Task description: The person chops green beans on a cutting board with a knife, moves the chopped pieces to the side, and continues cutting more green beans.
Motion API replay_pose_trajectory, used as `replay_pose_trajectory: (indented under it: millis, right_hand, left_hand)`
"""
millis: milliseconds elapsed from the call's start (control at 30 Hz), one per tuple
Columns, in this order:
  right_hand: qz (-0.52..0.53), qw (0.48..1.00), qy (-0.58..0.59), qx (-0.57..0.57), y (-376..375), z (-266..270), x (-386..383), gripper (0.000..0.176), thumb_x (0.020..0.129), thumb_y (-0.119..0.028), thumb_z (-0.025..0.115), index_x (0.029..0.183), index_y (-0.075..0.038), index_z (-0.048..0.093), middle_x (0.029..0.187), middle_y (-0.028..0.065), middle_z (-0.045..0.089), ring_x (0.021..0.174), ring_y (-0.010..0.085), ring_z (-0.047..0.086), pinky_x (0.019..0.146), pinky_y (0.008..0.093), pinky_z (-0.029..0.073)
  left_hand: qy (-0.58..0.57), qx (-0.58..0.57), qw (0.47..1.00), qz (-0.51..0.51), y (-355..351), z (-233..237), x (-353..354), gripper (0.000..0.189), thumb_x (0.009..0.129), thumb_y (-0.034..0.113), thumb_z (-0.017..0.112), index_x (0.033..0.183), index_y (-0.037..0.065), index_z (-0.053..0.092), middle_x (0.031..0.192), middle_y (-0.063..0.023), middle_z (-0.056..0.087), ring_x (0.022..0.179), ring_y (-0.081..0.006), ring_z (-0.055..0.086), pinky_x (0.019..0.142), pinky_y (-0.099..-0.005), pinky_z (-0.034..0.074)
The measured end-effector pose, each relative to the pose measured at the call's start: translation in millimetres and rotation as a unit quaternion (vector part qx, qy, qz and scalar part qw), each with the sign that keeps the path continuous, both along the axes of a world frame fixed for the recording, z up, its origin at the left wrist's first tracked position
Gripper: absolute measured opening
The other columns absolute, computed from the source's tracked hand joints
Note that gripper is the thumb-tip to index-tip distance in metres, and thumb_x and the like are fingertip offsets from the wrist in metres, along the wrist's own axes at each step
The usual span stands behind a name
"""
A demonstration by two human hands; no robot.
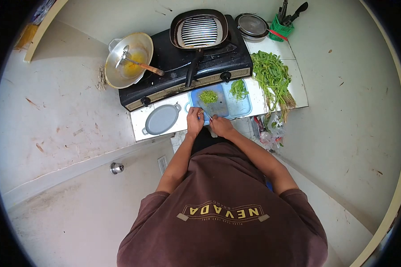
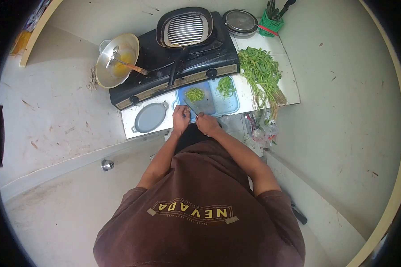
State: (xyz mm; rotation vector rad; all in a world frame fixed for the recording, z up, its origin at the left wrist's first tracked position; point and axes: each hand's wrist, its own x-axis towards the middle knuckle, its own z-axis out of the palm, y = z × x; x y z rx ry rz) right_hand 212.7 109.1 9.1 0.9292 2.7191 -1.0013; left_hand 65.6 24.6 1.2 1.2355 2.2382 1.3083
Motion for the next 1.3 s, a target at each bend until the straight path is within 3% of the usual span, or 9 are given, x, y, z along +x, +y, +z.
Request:
replay_pose_trajectory:
  millis: [167,467,533,867,1300]
  right_hand:
    - [0.009,0.999,-0.036,-0.012,-0.8,9.4,9.8,0.038,0.105,-0.029,0.046,0.102,0.006,0.059,0.086,0.0273,0.072,0.082,0.0447,0.072,0.075,0.0547,0.058]
    - [-0.009,1.000,-0.007,-0.013,2.5,-1.2,-3.3,0.039,0.104,-0.032,0.046,0.102,0.006,0.059,0.085,0.0280,0.071,0.082,0.0450,0.072,0.075,0.0561,0.057]
    - [0.007,0.999,-0.040,-0.020,2.8,8.2,3.1,0.038,0.105,-0.030,0.044,0.105,0.006,0.058,0.089,0.0277,0.072,0.087,0.0441,0.072,0.079,0.0562,0.057]
    - [0.013,1.000,-0.017,-0.011,4.1,12.2,5.5,0.038,0.105,-0.030,0.044,0.105,0.006,0.058,0.086,0.0273,0.072,0.083,0.0447,0.072,0.076,0.0558,0.057]
    - [-0.016,1.000,-0.007,-0.002,-2.9,5.9,-8.7,0.038,0.104,-0.030,0.047,0.103,0.006,0.058,0.086,0.0278,0.072,0.083,0.0432,0.073,0.077,0.0539,0.058]
  left_hand:
    - [0.042,-0.022,0.999,-0.006,-0.3,2.8,-1.8,0.011,0.084,-0.007,0.063,0.092,-0.002,0.067,0.087,-0.0158,0.058,0.070,-0.0290,0.061,0.066,-0.0383,0.052]
    - [-0.046,-0.012,0.999,-0.001,-1.7,4.1,-2.9,0.012,0.084,-0.006,0.063,0.094,-0.002,0.065,0.093,-0.0167,0.058,0.072,-0.0305,0.064,0.067,-0.0393,0.053]
    - [-0.017,-0.018,1.000,-0.017,-2.0,0.5,-5.9,0.011,0.085,-0.005,0.064,0.095,-0.002,0.065,0.094,-0.0171,0.058,0.075,-0.0310,0.064,0.068,-0.0400,0.053]
    - [0.044,-0.061,0.996,-0.041,-5.1,5.3,-9.3,0.007,0.088,-0.001,0.064,0.094,-0.001,0.066,0.088,-0.0186,0.056,0.076,-0.0364,0.062,0.070,-0.0438,0.051]
    - [0.012,-0.037,0.999,-0.023,-4.7,11.4,-5.1,0.008,0.086,-0.004,0.064,0.093,-0.001,0.067,0.086,-0.0167,0.057,0.073,-0.0325,0.062,0.068,-0.0410,0.051]
